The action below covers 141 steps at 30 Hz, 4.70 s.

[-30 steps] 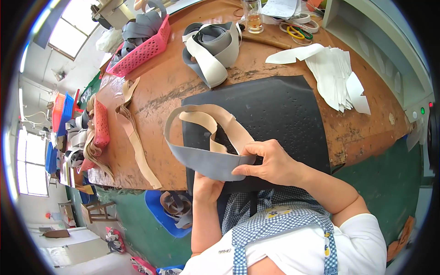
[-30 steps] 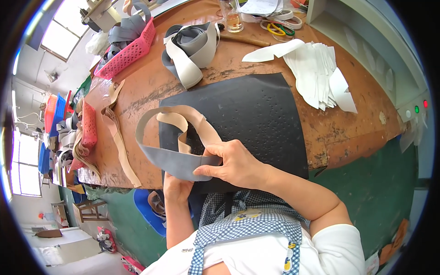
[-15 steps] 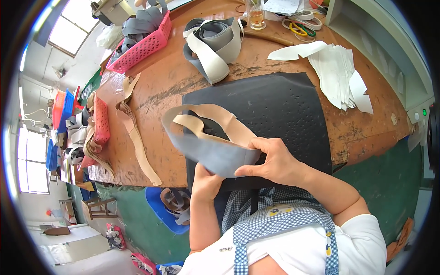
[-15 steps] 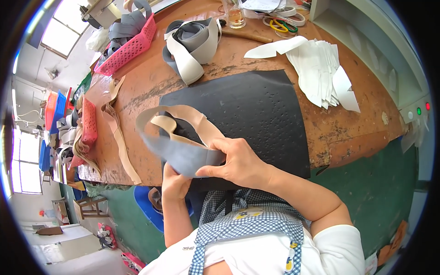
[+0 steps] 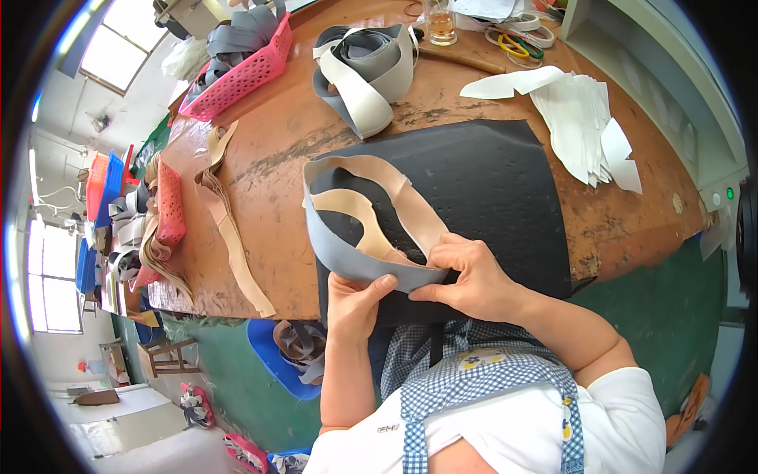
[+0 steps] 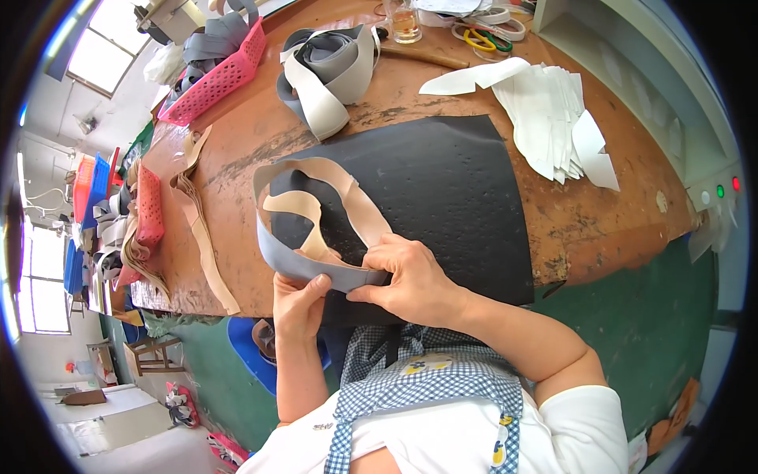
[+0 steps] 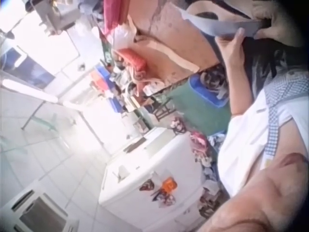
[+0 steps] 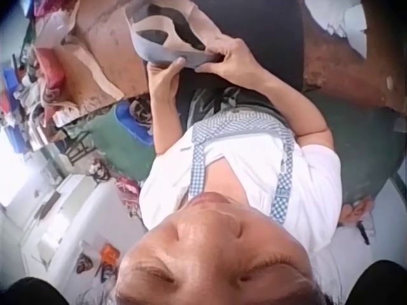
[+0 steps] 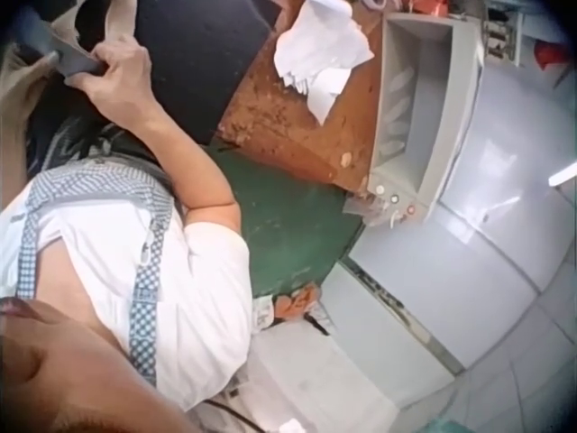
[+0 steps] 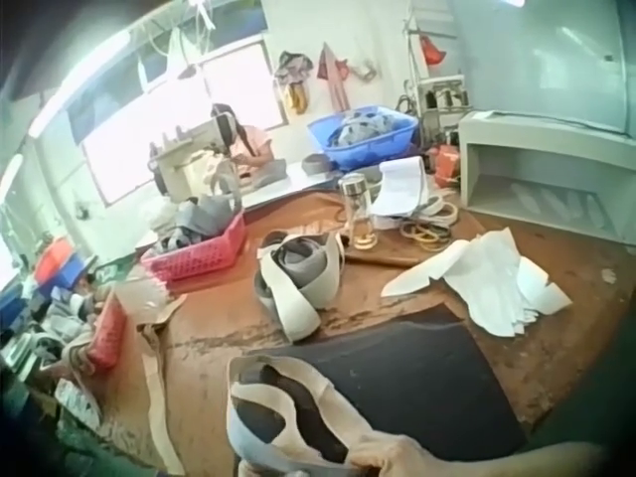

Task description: Assembling shoe upper parts by attaching lining materials at a workbench.

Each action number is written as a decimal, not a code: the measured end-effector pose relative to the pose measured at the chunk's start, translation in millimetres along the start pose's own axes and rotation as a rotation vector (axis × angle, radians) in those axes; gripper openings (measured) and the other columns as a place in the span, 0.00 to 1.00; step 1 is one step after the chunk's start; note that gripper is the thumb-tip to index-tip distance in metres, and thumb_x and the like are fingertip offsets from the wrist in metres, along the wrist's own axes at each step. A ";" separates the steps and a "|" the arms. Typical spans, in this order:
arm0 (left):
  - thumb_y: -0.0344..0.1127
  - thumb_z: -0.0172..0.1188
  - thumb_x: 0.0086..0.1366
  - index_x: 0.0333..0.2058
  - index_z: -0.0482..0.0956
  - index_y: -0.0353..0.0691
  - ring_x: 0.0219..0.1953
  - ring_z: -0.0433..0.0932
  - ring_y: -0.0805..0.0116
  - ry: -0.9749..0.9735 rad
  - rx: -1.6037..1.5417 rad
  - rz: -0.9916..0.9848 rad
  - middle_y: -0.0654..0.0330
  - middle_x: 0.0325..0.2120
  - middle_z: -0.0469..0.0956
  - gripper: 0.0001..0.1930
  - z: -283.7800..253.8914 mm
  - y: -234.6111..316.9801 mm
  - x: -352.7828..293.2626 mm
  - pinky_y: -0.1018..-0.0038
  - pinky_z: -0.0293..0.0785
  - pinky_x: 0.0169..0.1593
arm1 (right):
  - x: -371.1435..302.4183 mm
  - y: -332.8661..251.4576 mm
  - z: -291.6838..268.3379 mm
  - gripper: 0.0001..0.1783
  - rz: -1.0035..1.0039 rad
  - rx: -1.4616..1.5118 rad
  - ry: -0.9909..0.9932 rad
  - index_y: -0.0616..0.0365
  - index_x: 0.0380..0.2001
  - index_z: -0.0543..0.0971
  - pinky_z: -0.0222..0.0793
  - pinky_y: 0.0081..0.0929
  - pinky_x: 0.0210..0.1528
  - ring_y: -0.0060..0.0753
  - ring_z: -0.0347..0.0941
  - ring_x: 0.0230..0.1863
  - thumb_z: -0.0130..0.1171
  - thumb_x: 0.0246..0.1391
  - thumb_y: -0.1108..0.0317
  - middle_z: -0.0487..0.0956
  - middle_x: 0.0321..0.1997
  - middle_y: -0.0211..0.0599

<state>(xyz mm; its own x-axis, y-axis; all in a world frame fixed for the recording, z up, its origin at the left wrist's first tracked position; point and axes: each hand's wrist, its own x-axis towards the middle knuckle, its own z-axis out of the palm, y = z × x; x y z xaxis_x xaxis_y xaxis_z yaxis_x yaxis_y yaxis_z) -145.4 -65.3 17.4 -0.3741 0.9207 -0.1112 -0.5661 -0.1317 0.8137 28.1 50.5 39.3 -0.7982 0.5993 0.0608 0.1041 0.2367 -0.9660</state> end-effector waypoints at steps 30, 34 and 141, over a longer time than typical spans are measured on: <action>0.28 0.66 0.63 0.40 0.80 0.31 0.40 0.80 0.74 0.149 0.308 -0.031 0.59 0.36 0.83 0.09 13.5 1.1 -1.5 0.77 0.75 0.46 | -7.1 8.8 -2.6 0.11 -0.169 -0.226 0.123 0.59 0.20 0.79 0.63 0.37 0.48 0.35 0.71 0.27 0.69 0.48 0.66 0.75 0.20 0.33; 0.27 0.67 0.62 0.40 0.81 0.31 0.39 0.80 0.73 0.130 0.319 -0.053 0.60 0.36 0.83 0.09 7.9 2.3 -0.9 0.76 0.76 0.46 | -8.2 8.9 -4.5 0.11 -0.168 -0.272 0.104 0.59 0.21 0.80 0.63 0.35 0.47 0.37 0.72 0.28 0.69 0.48 0.65 0.76 0.21 0.34; 0.26 0.69 0.59 0.42 0.82 0.30 0.35 0.79 0.76 0.178 0.307 -0.081 0.60 0.34 0.83 0.12 11.6 6.7 -15.9 0.78 0.77 0.43 | -2.2 -6.0 8.4 0.10 0.262 0.202 -0.070 0.68 0.28 0.82 0.68 0.23 0.26 0.17 0.72 0.23 0.64 0.56 0.69 0.80 0.21 0.39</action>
<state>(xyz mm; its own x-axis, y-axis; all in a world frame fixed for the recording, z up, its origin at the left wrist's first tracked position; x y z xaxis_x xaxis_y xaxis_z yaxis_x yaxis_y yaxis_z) -134.7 -76.6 31.2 -0.4747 0.8416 -0.2575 -0.3619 0.0801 0.9288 24.2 41.3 42.8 -0.7995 0.5638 -0.2073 0.1975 -0.0792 -0.9771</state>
